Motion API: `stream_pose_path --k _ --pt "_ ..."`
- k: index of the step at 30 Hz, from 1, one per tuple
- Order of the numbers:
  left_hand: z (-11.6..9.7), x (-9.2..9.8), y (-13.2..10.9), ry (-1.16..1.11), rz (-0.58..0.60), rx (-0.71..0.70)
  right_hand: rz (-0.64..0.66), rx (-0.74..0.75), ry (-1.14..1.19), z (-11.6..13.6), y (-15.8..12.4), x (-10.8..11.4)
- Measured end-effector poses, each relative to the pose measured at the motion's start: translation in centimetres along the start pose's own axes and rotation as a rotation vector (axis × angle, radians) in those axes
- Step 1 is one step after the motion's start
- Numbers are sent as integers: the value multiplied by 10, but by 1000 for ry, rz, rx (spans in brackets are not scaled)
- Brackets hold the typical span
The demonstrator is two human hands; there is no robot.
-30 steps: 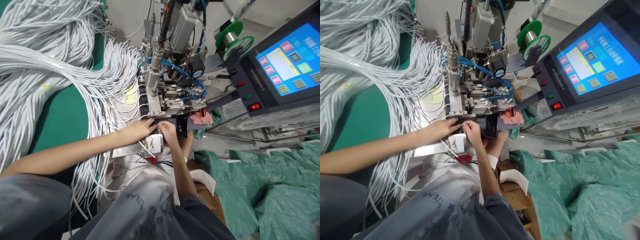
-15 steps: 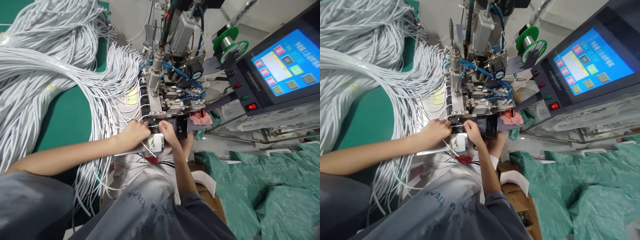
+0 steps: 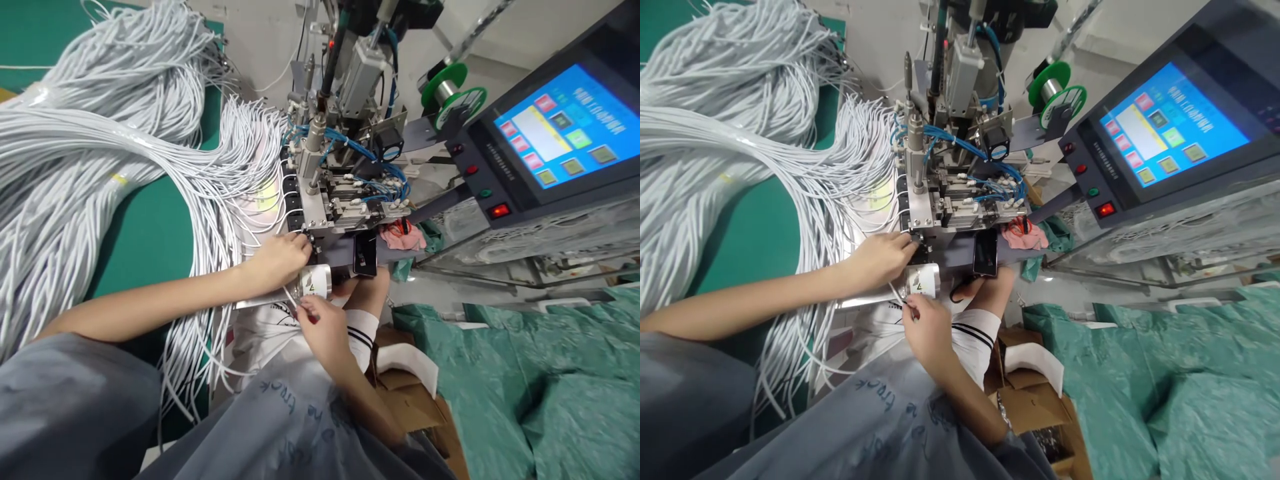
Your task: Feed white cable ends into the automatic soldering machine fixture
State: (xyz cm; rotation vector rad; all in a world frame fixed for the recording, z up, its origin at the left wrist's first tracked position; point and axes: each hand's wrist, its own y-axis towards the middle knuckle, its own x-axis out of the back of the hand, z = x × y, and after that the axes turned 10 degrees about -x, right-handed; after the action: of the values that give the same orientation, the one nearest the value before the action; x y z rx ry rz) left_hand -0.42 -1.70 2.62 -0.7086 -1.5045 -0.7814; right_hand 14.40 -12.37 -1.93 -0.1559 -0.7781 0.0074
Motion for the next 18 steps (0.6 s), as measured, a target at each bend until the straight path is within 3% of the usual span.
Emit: stream_pose_path --k 3,7,13,18 --pt "-6 0 -1 -186 -118 -196 46 26 -49 4 -4 -7" --pt "-13 -5 -2 -409 -189 -282 70 78 -111 4 -1 -4" --pt "-11 -9 -3 -632 -234 -259 51 68 -243 8 -1 -3" --pt "-16 -7 -3 -662 -253 -270 78 90 -350 14 -7 -11"
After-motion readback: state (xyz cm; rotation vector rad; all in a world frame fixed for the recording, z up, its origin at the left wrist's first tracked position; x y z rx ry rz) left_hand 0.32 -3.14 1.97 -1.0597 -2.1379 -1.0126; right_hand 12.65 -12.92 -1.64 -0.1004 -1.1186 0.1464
